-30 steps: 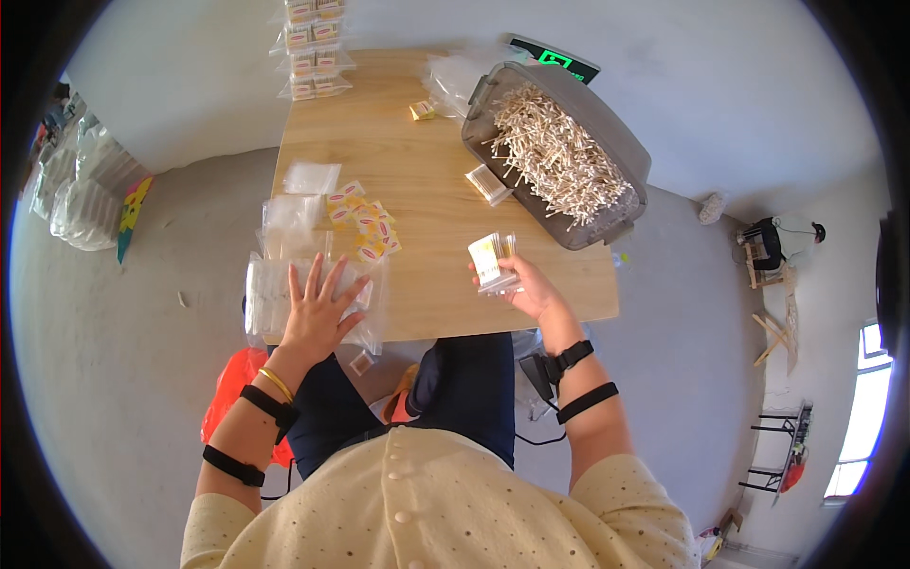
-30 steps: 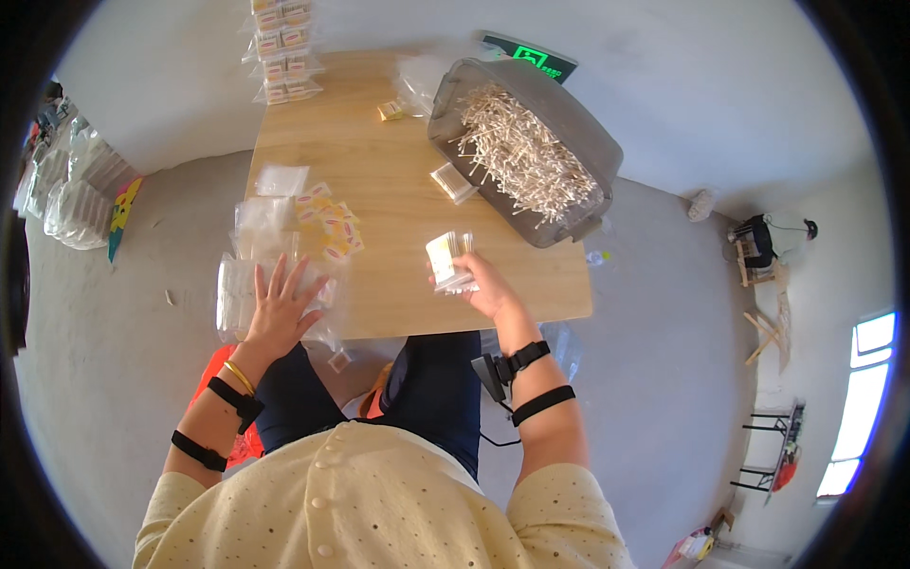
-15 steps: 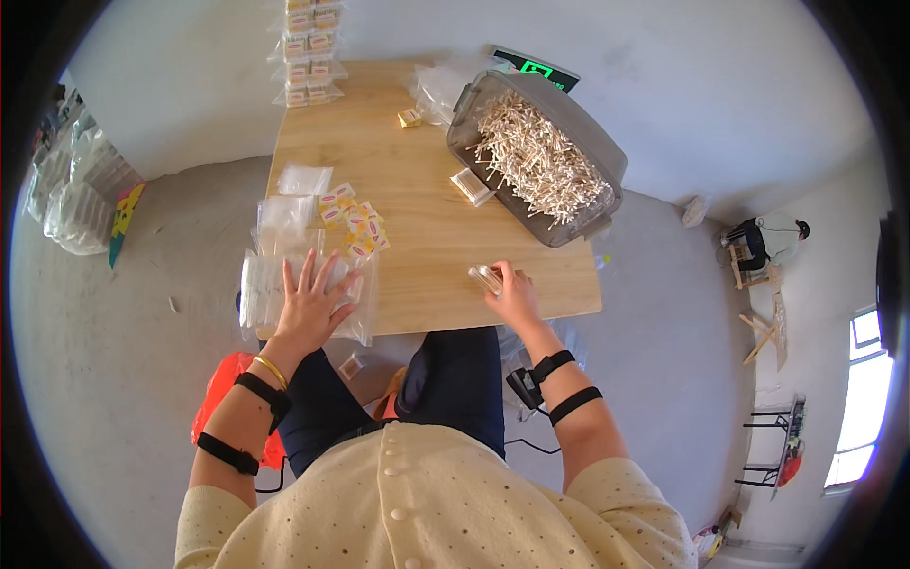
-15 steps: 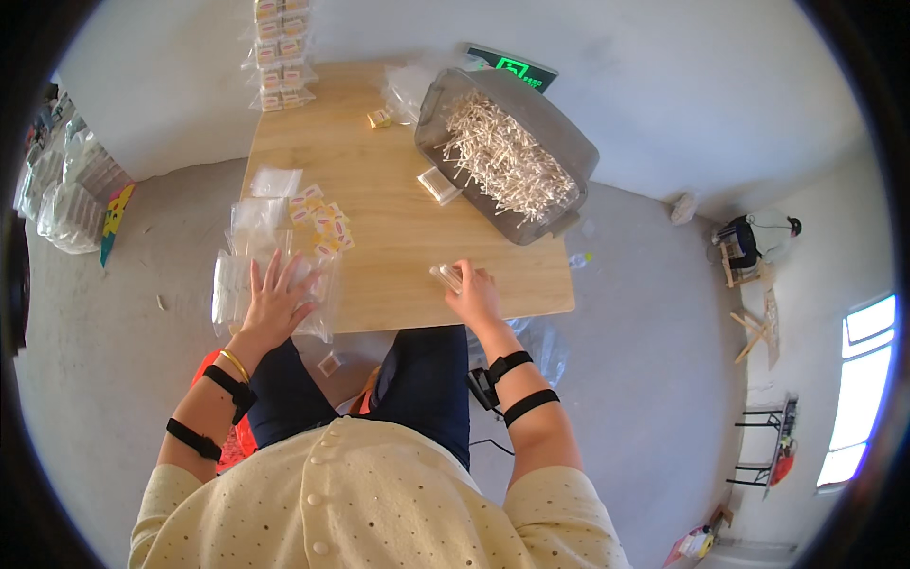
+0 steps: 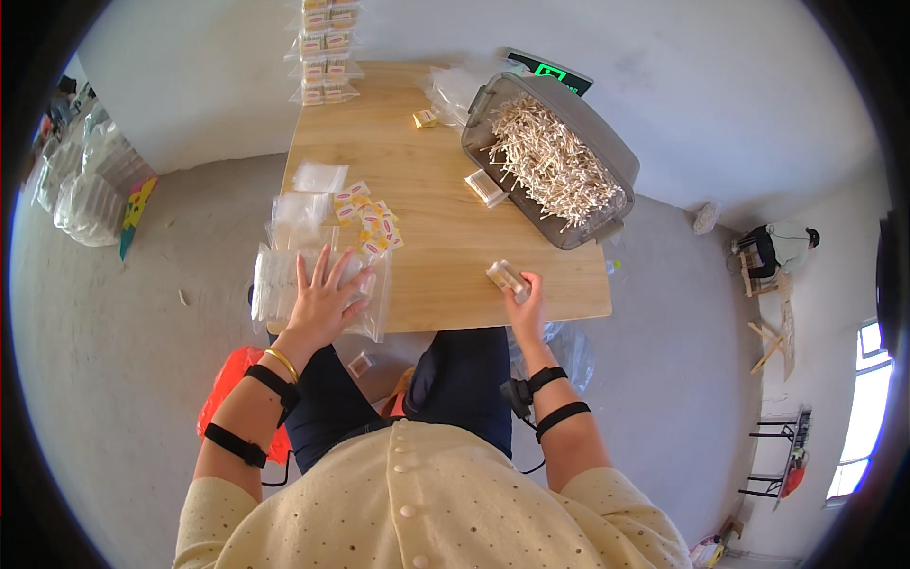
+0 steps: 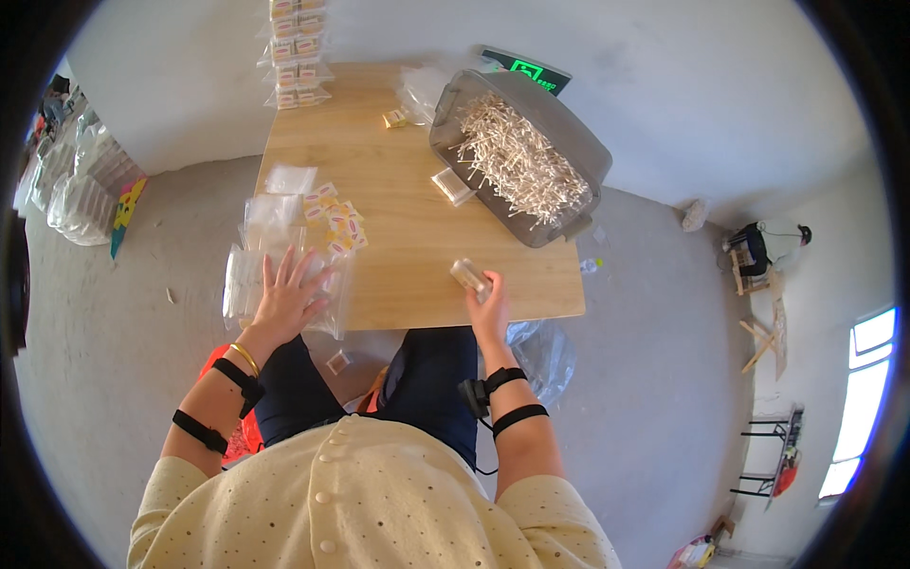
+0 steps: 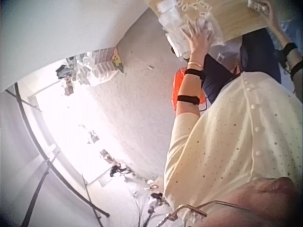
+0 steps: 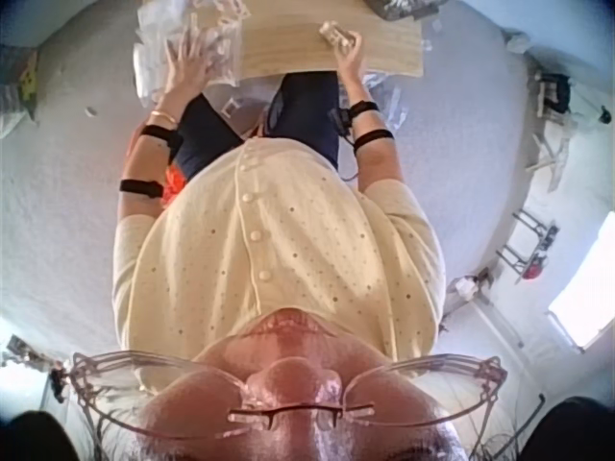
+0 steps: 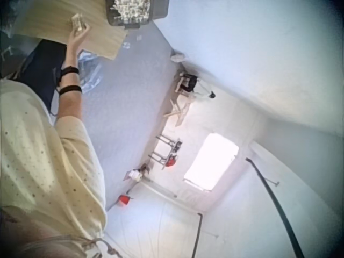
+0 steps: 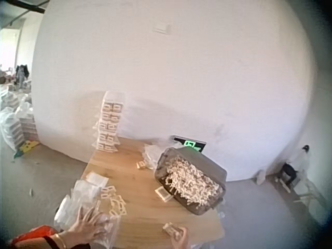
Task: Packaging small items into plastic bags and applying labels.
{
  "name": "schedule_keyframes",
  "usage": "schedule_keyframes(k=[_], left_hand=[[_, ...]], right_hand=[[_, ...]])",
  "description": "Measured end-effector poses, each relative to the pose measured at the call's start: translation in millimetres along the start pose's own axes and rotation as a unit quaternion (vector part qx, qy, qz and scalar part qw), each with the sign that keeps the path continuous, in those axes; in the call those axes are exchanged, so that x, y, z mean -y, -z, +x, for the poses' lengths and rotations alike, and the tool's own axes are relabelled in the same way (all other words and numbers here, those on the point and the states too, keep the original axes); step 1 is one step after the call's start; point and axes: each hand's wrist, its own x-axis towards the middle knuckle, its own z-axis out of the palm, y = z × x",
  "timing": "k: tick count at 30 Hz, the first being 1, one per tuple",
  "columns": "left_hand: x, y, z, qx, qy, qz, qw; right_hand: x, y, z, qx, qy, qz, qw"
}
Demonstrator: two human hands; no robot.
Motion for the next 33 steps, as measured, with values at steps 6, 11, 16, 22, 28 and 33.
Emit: schedule_keyframes(k=[6,11,16,22,28,33], left_hand=[[-0.5,1.9,0.5,0.004,0.003,0.009,1.0],[0.6,2.5,-2.5,0.016,0.006,0.009,1.0],[-0.9,1.3,1.2,0.008,0.003,0.004,1.0],[0.9,1.2,-3.1,0.01,0.007,0.014,1.0],[-0.4,1.9,1.5,0.011,0.001,0.006,1.0],[-1.3,2.6,-1.6,0.016,0.01,-0.001,1.0]], right_hand=[[20.8,36.4,18.5,0.053,0.046,0.0,0.998],[46.5,52.2,13.9,0.113,0.111,-0.202,0.966],[34.5,31.8,9.4,0.122,0.132,-0.227,0.957],[19.6,25.8,-10.1,0.053,0.113,-0.08,0.989],[-12.5,3.0,-13.1,0.064,-0.114,0.3,0.945],[58.2,-38.3,-15.9,0.255,-0.137,0.297,0.91]])
